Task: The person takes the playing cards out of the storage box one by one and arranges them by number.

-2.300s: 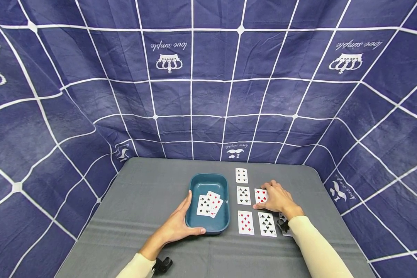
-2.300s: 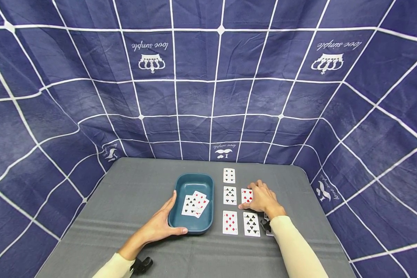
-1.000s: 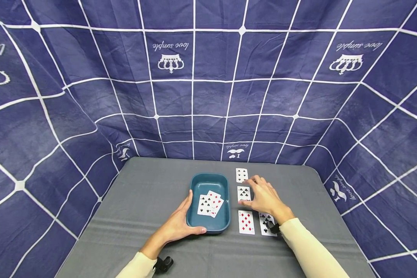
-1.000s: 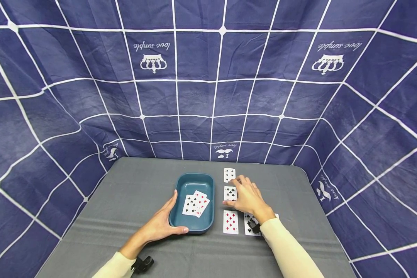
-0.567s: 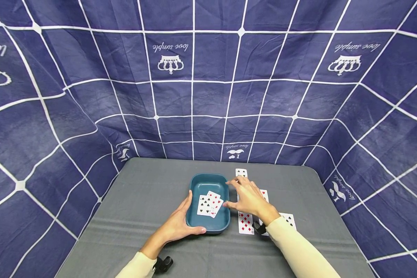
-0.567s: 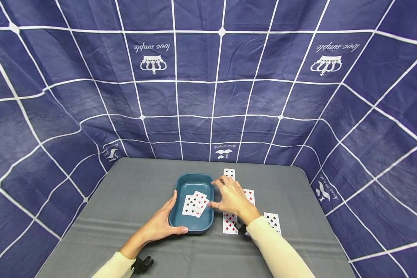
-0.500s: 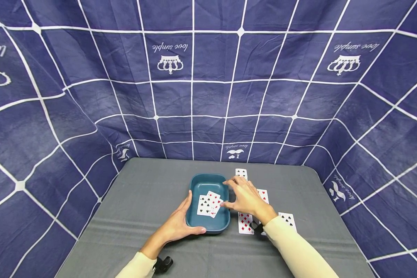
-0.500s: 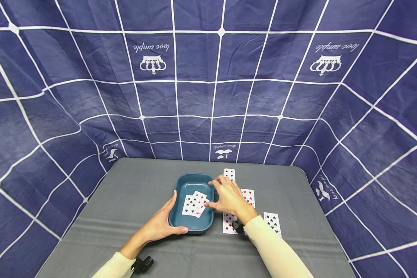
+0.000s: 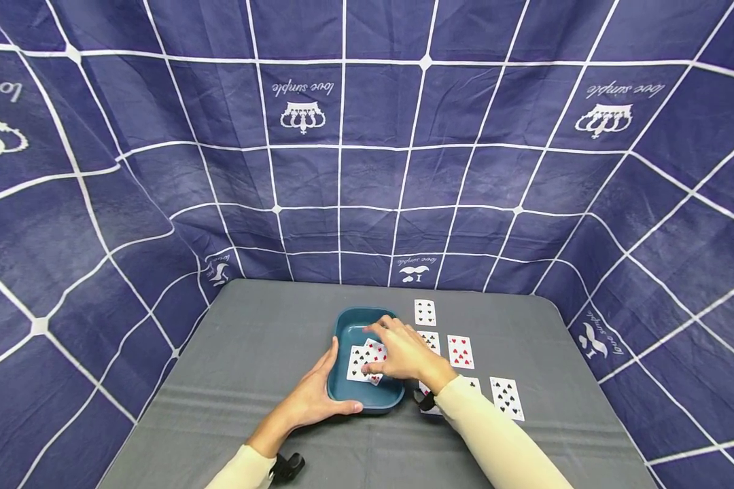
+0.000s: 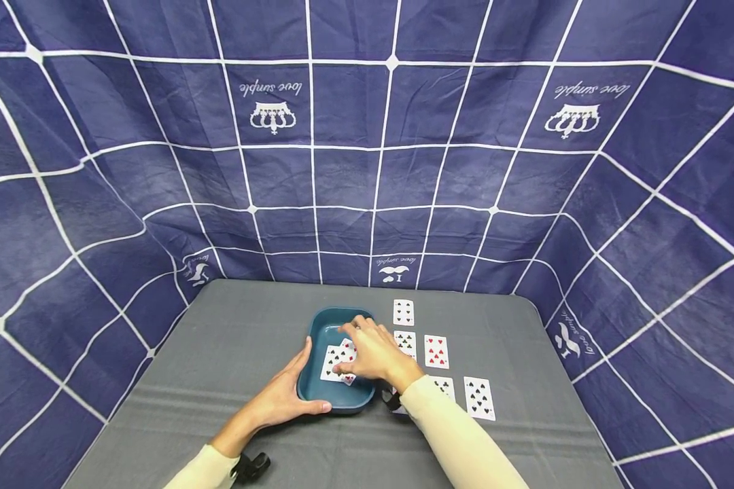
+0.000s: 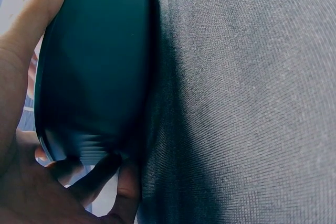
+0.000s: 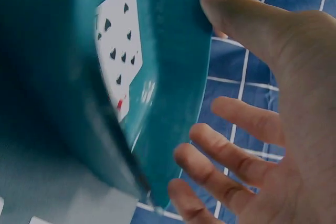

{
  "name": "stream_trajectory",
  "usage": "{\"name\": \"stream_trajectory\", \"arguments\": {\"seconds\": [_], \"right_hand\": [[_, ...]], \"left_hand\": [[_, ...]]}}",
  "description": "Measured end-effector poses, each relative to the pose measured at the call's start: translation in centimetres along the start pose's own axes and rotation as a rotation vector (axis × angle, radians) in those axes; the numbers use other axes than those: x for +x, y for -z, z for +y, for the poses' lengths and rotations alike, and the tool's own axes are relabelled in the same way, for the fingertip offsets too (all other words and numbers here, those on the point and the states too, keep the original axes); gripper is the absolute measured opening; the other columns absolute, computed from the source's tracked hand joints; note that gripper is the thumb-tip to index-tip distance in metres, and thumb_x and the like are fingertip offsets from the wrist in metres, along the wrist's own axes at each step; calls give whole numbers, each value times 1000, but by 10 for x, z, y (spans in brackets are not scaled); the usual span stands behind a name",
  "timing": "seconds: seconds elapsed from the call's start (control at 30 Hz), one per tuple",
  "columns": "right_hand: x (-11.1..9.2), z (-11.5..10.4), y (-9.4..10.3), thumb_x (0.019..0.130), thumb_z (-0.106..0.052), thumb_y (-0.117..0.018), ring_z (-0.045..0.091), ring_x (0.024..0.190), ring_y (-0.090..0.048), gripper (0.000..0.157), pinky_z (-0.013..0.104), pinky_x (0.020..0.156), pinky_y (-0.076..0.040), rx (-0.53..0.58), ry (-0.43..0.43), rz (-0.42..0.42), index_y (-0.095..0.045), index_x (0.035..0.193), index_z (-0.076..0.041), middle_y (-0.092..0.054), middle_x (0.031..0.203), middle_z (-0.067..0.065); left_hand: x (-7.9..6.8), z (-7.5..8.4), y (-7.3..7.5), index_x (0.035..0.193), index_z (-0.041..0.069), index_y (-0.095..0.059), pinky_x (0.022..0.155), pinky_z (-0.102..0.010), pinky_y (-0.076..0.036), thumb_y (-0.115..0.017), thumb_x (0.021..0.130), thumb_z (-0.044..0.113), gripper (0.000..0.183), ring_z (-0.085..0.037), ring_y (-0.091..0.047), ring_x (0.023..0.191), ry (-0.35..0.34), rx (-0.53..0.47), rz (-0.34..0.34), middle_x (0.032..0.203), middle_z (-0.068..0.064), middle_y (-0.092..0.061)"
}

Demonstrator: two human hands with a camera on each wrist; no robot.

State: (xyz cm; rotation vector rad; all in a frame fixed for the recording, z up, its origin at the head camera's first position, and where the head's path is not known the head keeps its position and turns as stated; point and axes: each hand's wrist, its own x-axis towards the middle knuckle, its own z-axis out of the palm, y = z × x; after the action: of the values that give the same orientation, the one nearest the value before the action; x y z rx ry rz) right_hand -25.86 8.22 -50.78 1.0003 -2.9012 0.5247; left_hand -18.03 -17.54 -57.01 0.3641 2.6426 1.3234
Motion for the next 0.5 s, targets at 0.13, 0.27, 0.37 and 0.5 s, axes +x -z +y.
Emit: {"name": "stream_trajectory", "arguments": {"seconds": [0.13,0.27,0.37,0.5], "right_hand": [[9,-7,-5,90,-59,-99,29,126,-71,81,55,102,-63,14,4,-52,-74,155,-18,-71,140,8],[18,-11,-13,87,-59,-102,24,119,-69,84,48,95,-65,5,-7,-113,-74,156,-20,-70,138,6],[24,-12,-19,85,-59,-103,22,121,-68,88,47,96,-65,-6,-30,-165,-72,159,-23,-68,139,4],[32,-13,-25,83,-59,-106,23,122,-69,93,49,100,-66,-15,-52,-217,-70,161,-24,-67,139,3]], "left_hand": [[0,0,0,189,13,-6,139,-71,-36,-106,84,51,150,-48,-32,178,-4,-3,-4,196,-20,-18],[-1,-1,0,189,14,-5,139,-72,-35,-106,84,52,151,-49,-30,178,-8,-16,-9,196,-20,-17],[-2,-1,0,189,15,-4,139,-73,-35,-106,84,54,151,-49,-29,179,-7,-27,-8,196,-20,-16],[-2,-1,-1,189,15,-5,139,-73,-35,-106,84,51,150,-49,-30,178,-6,-37,-2,196,-20,-18]]}}
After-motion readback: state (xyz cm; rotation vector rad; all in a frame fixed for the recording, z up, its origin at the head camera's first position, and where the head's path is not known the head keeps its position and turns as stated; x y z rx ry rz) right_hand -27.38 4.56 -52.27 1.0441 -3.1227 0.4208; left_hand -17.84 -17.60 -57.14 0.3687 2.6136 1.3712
